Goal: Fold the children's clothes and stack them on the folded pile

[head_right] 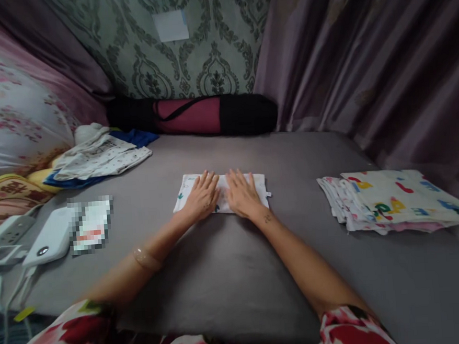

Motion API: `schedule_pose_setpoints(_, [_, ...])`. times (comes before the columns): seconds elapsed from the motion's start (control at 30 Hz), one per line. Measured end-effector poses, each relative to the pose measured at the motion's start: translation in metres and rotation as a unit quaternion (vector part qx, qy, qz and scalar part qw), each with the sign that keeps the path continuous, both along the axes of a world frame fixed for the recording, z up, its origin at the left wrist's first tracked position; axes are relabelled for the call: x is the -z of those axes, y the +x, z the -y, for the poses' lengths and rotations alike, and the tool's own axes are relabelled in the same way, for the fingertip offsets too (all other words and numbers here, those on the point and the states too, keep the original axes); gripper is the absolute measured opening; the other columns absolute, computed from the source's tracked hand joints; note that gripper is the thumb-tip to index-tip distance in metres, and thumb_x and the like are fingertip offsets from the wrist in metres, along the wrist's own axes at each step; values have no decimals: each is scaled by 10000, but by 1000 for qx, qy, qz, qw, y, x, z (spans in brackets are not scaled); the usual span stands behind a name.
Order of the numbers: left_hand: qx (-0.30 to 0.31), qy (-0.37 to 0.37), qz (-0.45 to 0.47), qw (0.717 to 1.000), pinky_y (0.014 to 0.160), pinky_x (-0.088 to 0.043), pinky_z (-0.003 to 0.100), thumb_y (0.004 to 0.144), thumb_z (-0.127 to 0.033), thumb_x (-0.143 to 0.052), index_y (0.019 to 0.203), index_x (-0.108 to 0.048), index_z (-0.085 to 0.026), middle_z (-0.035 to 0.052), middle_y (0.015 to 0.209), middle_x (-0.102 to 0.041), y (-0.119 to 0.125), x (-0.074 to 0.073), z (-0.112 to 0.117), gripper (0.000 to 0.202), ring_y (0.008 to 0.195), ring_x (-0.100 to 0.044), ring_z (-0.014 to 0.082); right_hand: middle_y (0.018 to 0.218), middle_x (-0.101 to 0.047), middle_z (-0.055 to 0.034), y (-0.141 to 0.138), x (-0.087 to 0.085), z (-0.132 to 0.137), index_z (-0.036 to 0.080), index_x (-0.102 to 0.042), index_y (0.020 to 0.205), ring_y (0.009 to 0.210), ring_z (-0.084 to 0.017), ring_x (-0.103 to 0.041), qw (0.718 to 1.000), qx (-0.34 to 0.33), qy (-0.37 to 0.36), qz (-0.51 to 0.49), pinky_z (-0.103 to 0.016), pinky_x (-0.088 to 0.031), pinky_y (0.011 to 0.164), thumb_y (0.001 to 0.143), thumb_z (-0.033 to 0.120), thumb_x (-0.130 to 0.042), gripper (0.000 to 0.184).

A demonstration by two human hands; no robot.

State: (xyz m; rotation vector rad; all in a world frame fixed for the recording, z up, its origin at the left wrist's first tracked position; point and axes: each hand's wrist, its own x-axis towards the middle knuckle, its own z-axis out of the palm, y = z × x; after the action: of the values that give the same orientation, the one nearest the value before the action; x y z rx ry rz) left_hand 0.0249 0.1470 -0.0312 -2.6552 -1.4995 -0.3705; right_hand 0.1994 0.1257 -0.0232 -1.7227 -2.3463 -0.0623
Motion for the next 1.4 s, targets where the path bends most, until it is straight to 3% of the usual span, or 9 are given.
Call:
schedule_pose_setpoints(0.13, [-17, -38, -37, 998, 1181, -157, 458, 983, -334, -219, 1456, -338, -67, 137, 1537, -315, 10, 12, -2, 556, 1447, -188, 293, 1570, -230, -91, -20, 12, -4, 105, -278, 1499, 1448, -272, -144, 998, -15, -58, 14, -537, -67, 1156, 949, 291, -256, 581])
schedule_pose_setpoints(0.37, [-41, -71, -45, 996, 1176, -153, 499, 990, -394, -175, 1500, -263, -120, 93, 1563, -259, 5, 23, -5, 585, 1458, -153, 279, 1562, -264, -59, -23, 25, -6, 177, -300, 1500, 1443, -277, -157, 999, 6, -38, 17, -533, -85, 1149, 956, 321, -266, 564])
schedule_pose_setpoints(0.53, [-43, -88, -48, 994, 1173, -155, 510, 990, -388, -184, 1503, -254, -121, 93, 1570, -235, 6, 21, -8, 583, 1458, -152, 285, 1554, -282, -66, -24, 26, -8, 165, -321, 1492, 1437, -282, -176, 999, 12, -46, 12, -531, -90, 1149, 953, 323, -280, 563])
schedule_pose_setpoints(0.67, [-43, -119, -33, 991, 1163, -182, 520, 990, -393, -197, 1489, -290, -121, 107, 1559, -262, 9, 14, -8, 577, 1453, -169, 291, 1554, -278, -76, -18, 18, -14, 152, -319, 1489, 1438, -282, -184, 994, -3, -106, -19, -547, -119, 1144, 945, 286, -272, 563])
schedule_pose_setpoints(0.77, [-54, -78, 4, 996, 1175, -170, 487, 993, -375, -187, 1459, -356, -121, 108, 1538, -317, 16, 14, -1, 556, 1451, -187, 271, 1554, -275, -94, -13, 16, -14, 115, -337, 1474, 1444, -250, -173, 996, 14, -71, -46, -515, -105, 1158, 920, 210, -280, 565])
schedule_pose_setpoints(0.87, [-32, -38, 11, 999, 1179, -172, 454, 988, -343, -208, 1455, -358, -92, 128, 1539, -307, 25, 24, 8, 550, 1446, -208, 259, 1539, -305, -122, -12, 23, -9, 62, -383, 1440, 1442, -243, -182, 998, 31, -18, -43, -460, -95, 1171, 899, 189, -321, 559])
schedule_pose_setpoints(1.0, [-26, -36, -1, 999, 1170, -189, 463, 979, -324, -223, 1457, -349, -81, 146, 1536, -306, 29, 35, 11, 550, 1433, -249, 260, 1513, -360, -120, -12, 34, -6, 61, -413, 1421, 1421, -235, -245, 998, 36, -23, -43, -426, -156, 1164, 903, 197, -333, 541])
schedule_pose_setpoints(1.27, [-38, -49, 9, 998, 1168, -225, 416, 978, -293, -242, 1423, -389, -75, 134, 1513, -362, 22, 17, 3, 517, 1416, -295, 240, 1535, -316, -119, -12, 24, -11, 76, -389, 1440, 1432, -244, -215, 998, 34, -44, -43, -467, -127, 1162, 922, 184, -286, 539])
schedule_pose_setpoints(1.4, [-70, -18, 18, 997, 1187, -157, 435, 978, -302, -244, 1441, -368, -83, 124, 1530, -333, 15, 21, -4, 527, 1444, -216, 258, 1547, -288, -108, -24, 20, -11, 83, -359, 1459, 1441, -241, -185, 999, 9, -17, -35, -475, -59, 1170, 941, 237, -292, 544])
